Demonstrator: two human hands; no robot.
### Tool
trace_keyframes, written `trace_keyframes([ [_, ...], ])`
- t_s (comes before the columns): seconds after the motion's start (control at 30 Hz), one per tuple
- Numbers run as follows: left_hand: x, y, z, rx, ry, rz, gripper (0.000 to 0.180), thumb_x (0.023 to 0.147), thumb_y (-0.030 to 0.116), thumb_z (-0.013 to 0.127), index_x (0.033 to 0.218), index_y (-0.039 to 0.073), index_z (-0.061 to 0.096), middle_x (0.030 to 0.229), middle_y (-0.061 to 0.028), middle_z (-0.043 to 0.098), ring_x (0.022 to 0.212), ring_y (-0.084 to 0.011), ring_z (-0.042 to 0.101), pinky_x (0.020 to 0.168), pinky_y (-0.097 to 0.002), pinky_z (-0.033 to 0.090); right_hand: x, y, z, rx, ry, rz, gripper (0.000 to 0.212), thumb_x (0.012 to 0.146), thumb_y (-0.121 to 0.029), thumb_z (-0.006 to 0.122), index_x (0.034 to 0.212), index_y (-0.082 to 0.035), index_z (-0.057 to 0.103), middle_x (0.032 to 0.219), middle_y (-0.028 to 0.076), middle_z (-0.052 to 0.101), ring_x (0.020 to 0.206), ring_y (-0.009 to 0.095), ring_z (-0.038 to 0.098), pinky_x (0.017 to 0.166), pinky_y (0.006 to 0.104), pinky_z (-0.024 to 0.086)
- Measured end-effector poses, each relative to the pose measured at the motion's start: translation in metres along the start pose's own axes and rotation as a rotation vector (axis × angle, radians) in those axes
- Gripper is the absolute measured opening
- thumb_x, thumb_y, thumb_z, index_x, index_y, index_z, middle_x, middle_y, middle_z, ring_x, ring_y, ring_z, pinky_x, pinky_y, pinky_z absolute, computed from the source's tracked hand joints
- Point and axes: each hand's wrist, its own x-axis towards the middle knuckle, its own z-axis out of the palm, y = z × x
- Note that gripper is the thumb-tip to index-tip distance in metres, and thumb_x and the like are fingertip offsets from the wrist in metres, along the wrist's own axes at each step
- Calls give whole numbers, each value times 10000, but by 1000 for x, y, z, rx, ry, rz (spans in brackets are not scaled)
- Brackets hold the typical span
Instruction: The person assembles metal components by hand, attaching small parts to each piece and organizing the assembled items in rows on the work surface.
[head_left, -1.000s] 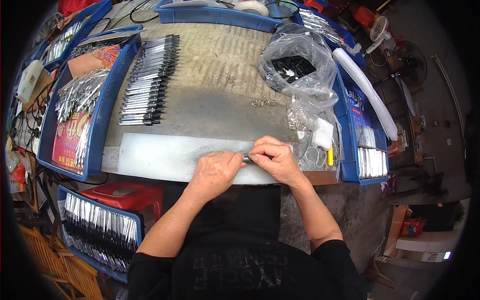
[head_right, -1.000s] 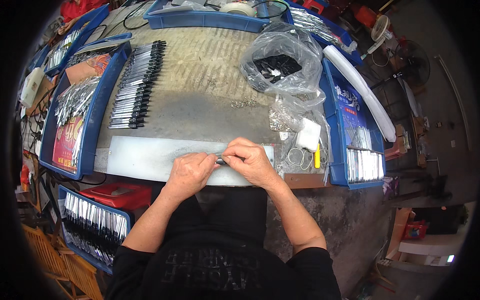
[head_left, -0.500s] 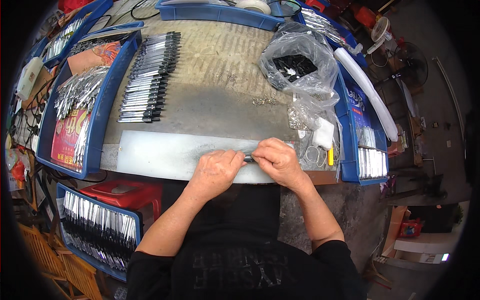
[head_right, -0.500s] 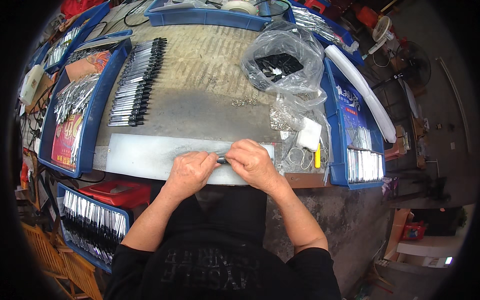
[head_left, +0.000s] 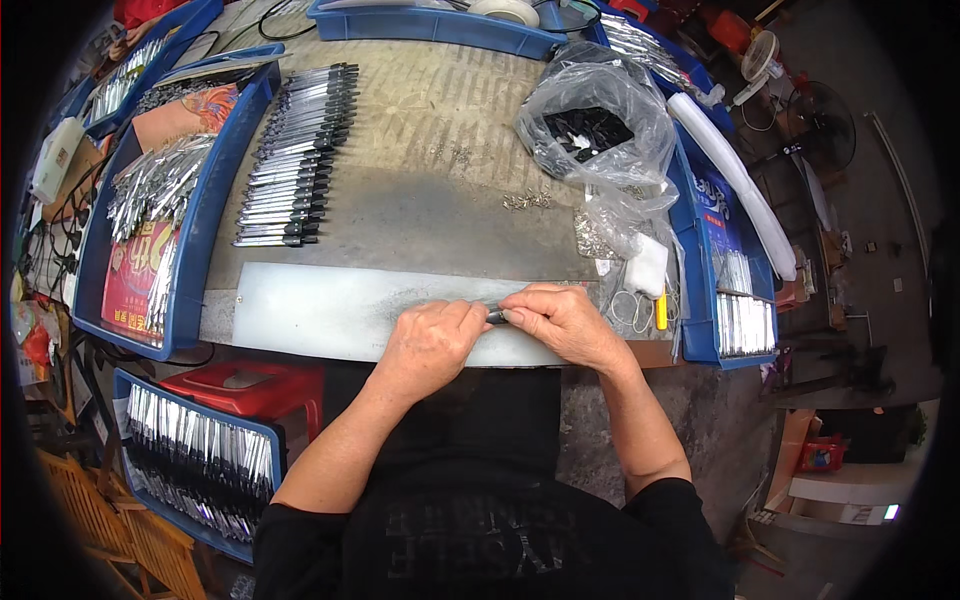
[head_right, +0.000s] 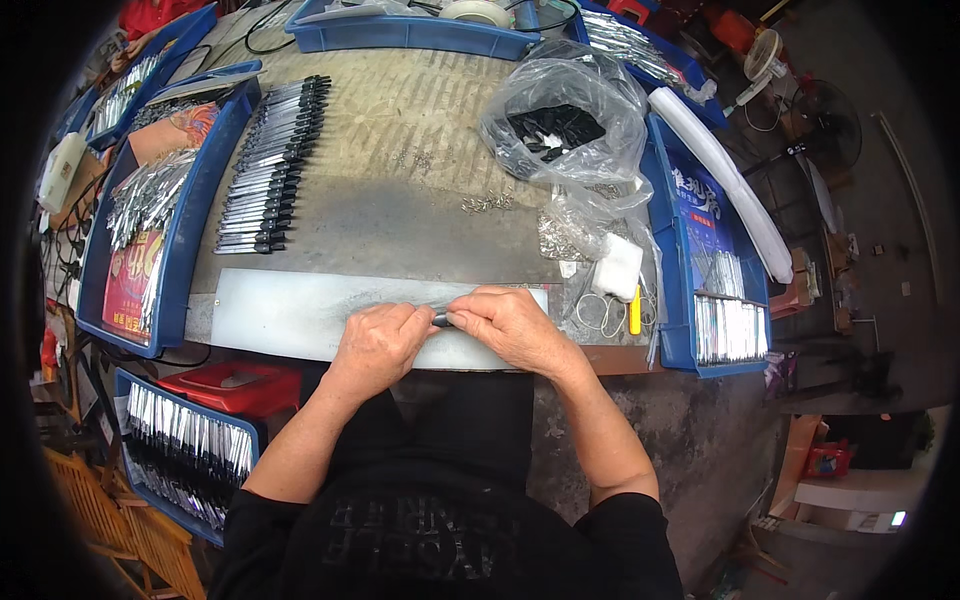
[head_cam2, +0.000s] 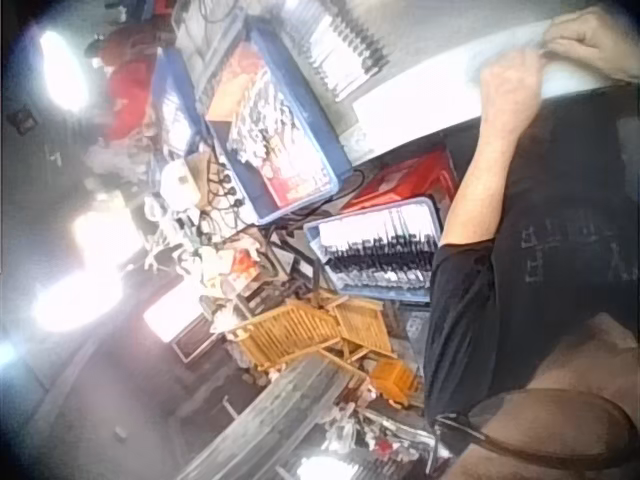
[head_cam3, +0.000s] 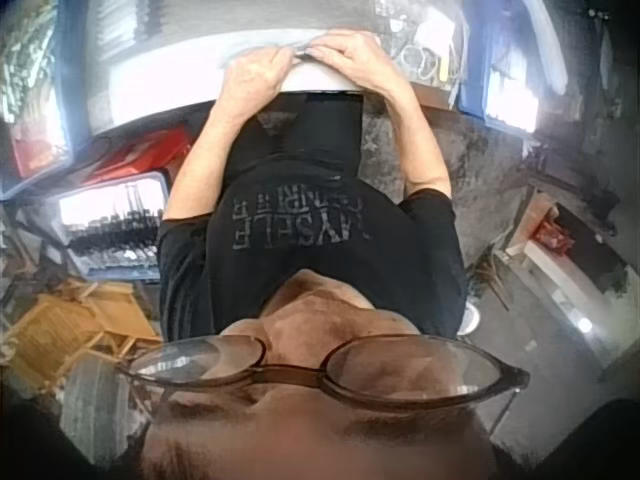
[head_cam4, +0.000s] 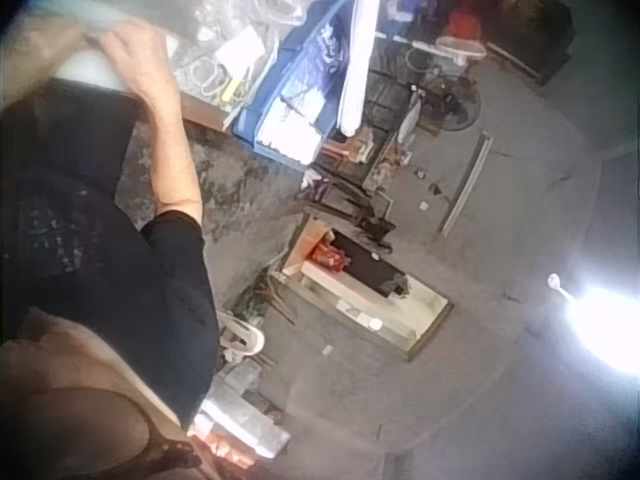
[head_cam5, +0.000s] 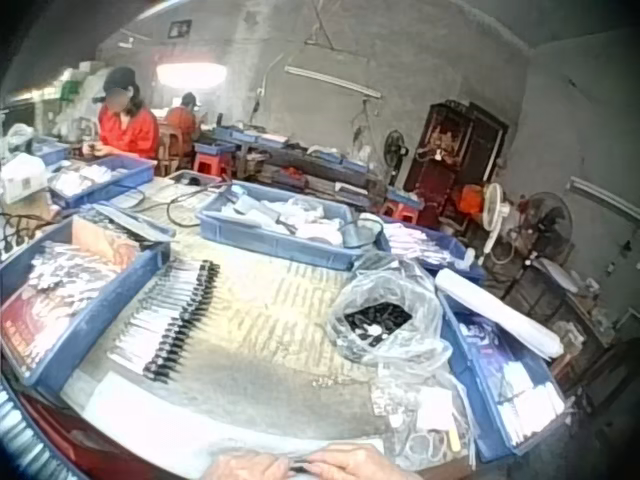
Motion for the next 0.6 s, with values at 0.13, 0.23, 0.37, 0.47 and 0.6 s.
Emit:
trace_keyframes([
  [0.13,1,-1,-1,-8,5,4,146,744,161,627,730,50,534,598,-50,500,543,-196,565,478,-319,456,2,-2,8,-24,28,38,204,838,-187,580,850,6,644,663,112,603,610,178,569,574,285,449],
  [0.23,1,0,-3,-14,-3,3,141,741,156,629,730,49,538,595,-51,504,542,-200,566,476,-320,456,8,-8,3,14,-86,282,229,835,-205,582,808,15,640,598,105,575,556,120,516,529,276,420],
  [0.37,1,-1,-1,-44,-9,-4,136,741,150,628,735,46,541,595,-56,509,537,-208,566,473,-320,456,9,-7,4,16,-85,301,245,837,-210,578,791,25,629,579,79,561,556,80,470,512,263,395],
  [0.47,-1,-4,3,-44,34,-18,156,745,157,637,768,41,535,578,-56,488,515,-210,540,467,-327,437,9,2,0,82,-52,309,228,835,-197,581,798,24,625,600,49,568,562,80,471,520,251,397],
  [0.6,0,-3,1,-64,17,-6,153,746,152,638,768,40,535,575,-56,487,519,-213,542,466,-332,438,21,34,-22,46,342,281,185,822,-164,591,845,17,624,680,56,597,604,108,512,549,257,414],
])
